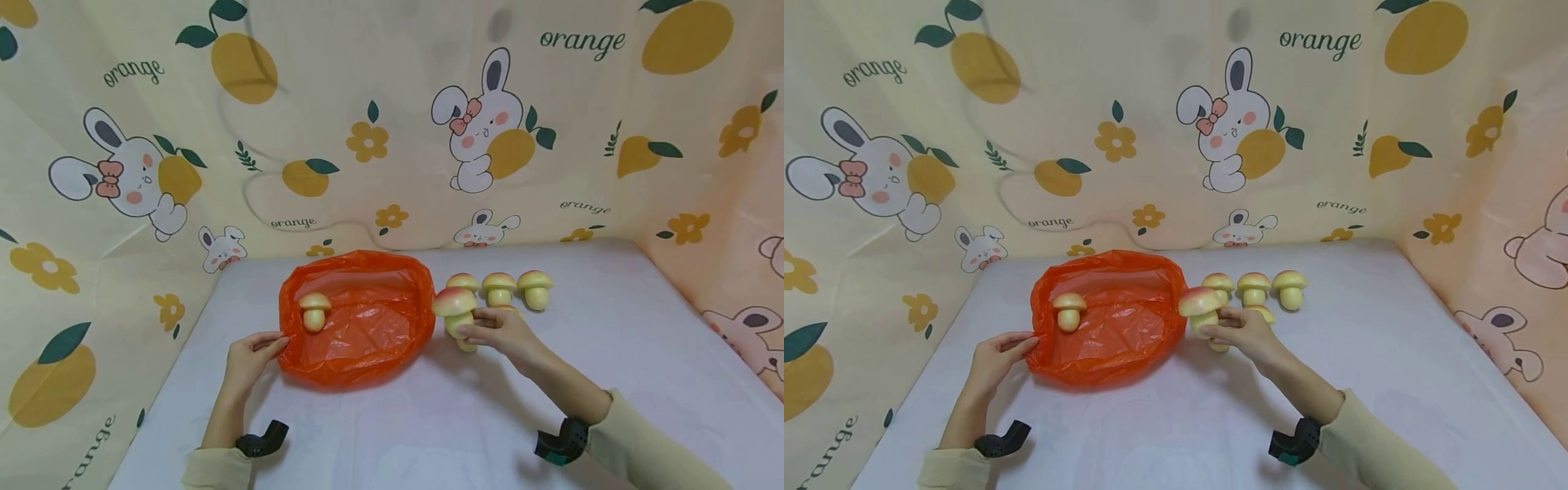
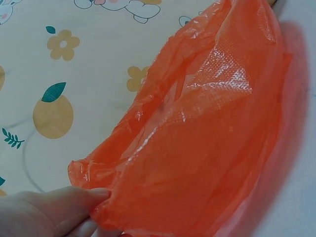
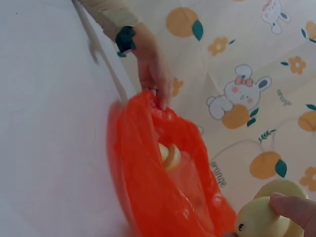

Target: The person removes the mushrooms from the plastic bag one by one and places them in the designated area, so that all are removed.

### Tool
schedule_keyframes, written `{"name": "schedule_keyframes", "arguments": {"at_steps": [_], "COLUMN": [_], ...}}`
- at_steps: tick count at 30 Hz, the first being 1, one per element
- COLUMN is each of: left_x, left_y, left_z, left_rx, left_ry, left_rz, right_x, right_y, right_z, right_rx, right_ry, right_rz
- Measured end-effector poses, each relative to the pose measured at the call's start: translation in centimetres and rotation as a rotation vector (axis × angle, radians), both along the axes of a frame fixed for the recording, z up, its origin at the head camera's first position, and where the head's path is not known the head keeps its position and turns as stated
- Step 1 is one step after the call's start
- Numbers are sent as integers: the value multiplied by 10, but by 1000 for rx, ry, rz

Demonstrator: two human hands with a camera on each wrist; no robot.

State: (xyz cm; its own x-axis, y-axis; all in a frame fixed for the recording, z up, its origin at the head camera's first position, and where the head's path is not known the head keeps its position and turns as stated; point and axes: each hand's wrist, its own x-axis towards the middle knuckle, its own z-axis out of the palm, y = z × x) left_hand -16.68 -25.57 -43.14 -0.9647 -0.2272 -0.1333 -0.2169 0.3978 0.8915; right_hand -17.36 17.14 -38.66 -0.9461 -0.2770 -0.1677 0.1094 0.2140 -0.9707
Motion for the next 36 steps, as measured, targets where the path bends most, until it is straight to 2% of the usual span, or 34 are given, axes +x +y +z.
{"name": "schedule_keyframes", "arguments": {"at_steps": [15,20,26,31,36], "left_x": [-1,-1,0,0,0], "left_y": [0,-1,-1,-1,-2], "left_z": [1,1,1,0,-1], "left_rx": [-10,-12,-5,-9,-3], "left_ry": [2,-4,-2,-3,1], "left_rz": [-3,-8,-9,-5,-7], "right_x": [3,4,4,5,4], "right_y": [30,39,51,62,75], "right_z": [6,5,5,4,1], "right_rx": [27,3,47,31,57], "right_ry": [22,33,27,26,18], "right_rz": [-26,-31,-62,-84,-93]}}
